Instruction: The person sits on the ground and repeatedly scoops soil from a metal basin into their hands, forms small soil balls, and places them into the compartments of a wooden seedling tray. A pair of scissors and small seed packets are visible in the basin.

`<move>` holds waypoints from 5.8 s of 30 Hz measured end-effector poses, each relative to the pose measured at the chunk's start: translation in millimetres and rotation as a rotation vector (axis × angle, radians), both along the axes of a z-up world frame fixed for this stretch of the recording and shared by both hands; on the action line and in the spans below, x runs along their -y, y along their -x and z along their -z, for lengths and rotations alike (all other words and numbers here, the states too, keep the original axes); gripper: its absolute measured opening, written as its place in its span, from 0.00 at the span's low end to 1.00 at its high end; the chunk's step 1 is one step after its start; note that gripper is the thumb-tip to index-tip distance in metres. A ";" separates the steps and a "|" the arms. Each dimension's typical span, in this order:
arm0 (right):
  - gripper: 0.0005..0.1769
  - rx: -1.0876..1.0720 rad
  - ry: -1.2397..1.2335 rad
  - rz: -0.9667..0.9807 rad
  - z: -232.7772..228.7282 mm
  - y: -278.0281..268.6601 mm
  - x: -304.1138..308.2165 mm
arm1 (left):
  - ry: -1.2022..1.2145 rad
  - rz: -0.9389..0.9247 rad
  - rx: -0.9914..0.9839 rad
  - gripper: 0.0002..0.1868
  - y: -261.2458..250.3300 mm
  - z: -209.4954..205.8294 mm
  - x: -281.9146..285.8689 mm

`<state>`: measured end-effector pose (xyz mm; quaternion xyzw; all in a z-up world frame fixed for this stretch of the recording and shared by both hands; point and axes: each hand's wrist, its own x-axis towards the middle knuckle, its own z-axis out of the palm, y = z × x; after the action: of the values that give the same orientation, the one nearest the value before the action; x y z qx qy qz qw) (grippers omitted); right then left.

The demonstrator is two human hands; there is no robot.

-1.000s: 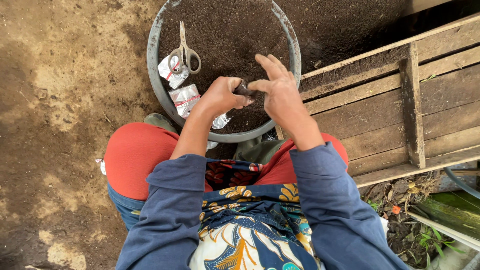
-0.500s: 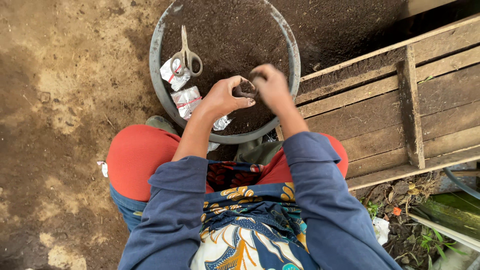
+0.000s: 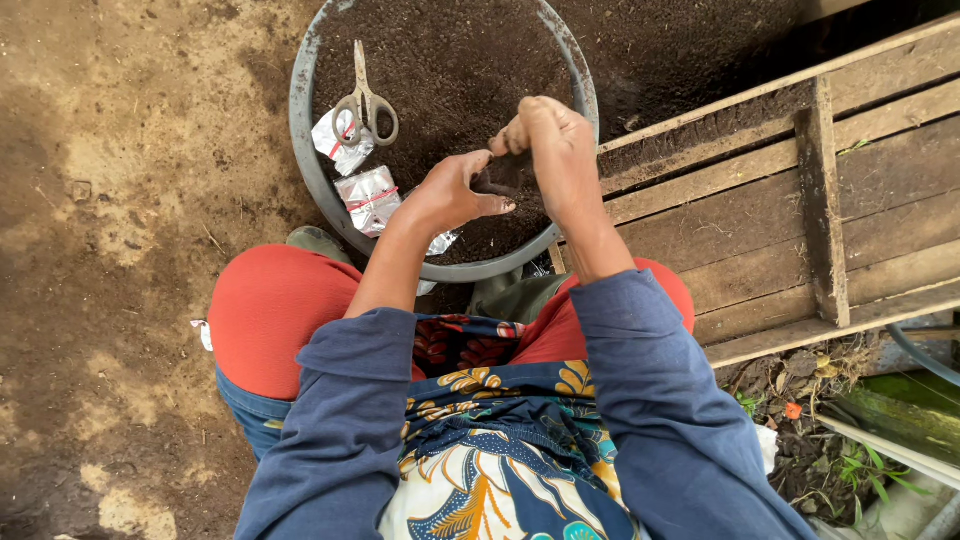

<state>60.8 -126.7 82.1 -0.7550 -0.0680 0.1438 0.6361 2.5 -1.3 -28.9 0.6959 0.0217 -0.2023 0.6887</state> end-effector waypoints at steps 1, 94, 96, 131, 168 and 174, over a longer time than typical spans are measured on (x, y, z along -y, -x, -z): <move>0.18 0.146 0.148 -0.121 -4.7 0.5 5.4 | -0.014 -0.003 0.055 0.41 -0.9 -1.6 -1.9; 0.10 -0.281 -0.111 -0.152 16.5 17.5 -10.7 | -0.280 -0.465 0.244 0.10 27.9 -55.3 -51.2; 0.09 -0.244 -0.126 -0.154 17.7 14.6 -7.9 | -0.217 -0.504 0.241 0.10 32.5 -75.6 -52.3; 0.13 -0.439 -0.359 0.251 -10.4 -5.9 -38.2 | -0.543 -0.180 0.201 0.21 0.2 -19.5 -28.3; 0.29 0.236 0.579 -0.550 -29.7 14.5 -13.1 | -0.337 -0.046 0.060 0.18 6.5 -29.7 -48.6; 0.18 0.188 0.738 -0.500 -38.5 -5.9 10.2 | -0.376 -0.058 0.032 0.16 10.8 -60.7 -41.3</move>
<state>66.7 -137.0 120.6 -0.9013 -0.2499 0.2386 0.2614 -8.2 40.0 31.8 0.8146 0.0683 -0.1638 0.5523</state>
